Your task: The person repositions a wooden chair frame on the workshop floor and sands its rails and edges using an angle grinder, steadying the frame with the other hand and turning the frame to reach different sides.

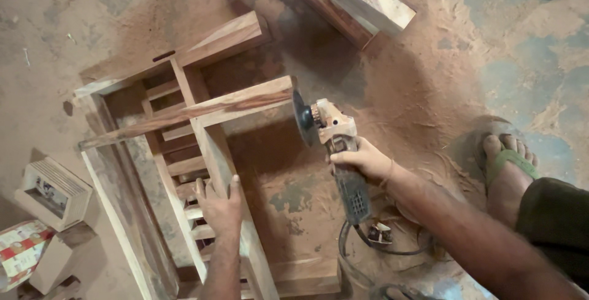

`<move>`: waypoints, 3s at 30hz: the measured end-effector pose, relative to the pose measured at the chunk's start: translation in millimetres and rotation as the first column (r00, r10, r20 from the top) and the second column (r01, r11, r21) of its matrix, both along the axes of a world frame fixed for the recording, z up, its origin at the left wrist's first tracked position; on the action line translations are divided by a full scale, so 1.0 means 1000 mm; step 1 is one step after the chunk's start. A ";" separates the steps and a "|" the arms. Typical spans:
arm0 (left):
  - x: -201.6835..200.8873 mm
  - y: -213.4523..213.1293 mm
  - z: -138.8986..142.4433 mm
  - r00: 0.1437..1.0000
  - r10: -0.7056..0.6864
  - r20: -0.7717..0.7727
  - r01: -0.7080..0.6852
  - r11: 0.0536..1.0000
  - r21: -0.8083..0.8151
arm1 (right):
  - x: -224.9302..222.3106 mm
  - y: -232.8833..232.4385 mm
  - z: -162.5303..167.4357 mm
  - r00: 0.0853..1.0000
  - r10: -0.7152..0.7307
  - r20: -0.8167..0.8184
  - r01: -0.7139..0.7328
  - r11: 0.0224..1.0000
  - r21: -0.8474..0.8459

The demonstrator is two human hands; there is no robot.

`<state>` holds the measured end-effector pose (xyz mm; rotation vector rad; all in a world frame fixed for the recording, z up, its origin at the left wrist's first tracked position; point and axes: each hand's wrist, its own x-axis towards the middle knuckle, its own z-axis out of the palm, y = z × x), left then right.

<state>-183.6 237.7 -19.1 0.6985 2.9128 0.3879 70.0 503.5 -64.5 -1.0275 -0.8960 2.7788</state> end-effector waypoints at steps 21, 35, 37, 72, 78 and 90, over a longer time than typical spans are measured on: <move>0.001 -0.003 -0.002 1.000 -0.003 -0.005 0.003 1.000 0.028 | 0.000 0.001 -0.008 1.000 0.002 -0.004 -0.002 1.000 0.014; 0.000 0.002 0.002 1.000 0.024 -0.009 -0.024 0.999 0.030 | -0.008 0.012 -0.007 1.000 0.010 0.020 -0.007 0.990 -0.142; 0.001 0.001 0.000 1.000 0.016 -0.019 -0.015 0.999 0.029 | -0.009 0.014 -0.007 0.999 -0.011 -0.048 0.007 0.997 -0.081; 0.002 0.005 0.006 1.000 0.001 -0.020 0.000 1.000 0.028 | -0.026 0.025 -0.005 0.999 -0.051 0.016 0.052 0.996 -0.069; 0.000 0.001 0.003 1.000 -0.007 -0.017 0.007 0.999 0.032 | -0.016 0.016 -0.008 0.997 -0.019 0.077 0.031 0.987 -0.158; 0.002 0.004 0.008 1.000 0.016 0.012 -0.017 0.998 0.067 | -0.015 0.013 -0.009 0.997 -0.031 0.070 0.042 0.987 -0.158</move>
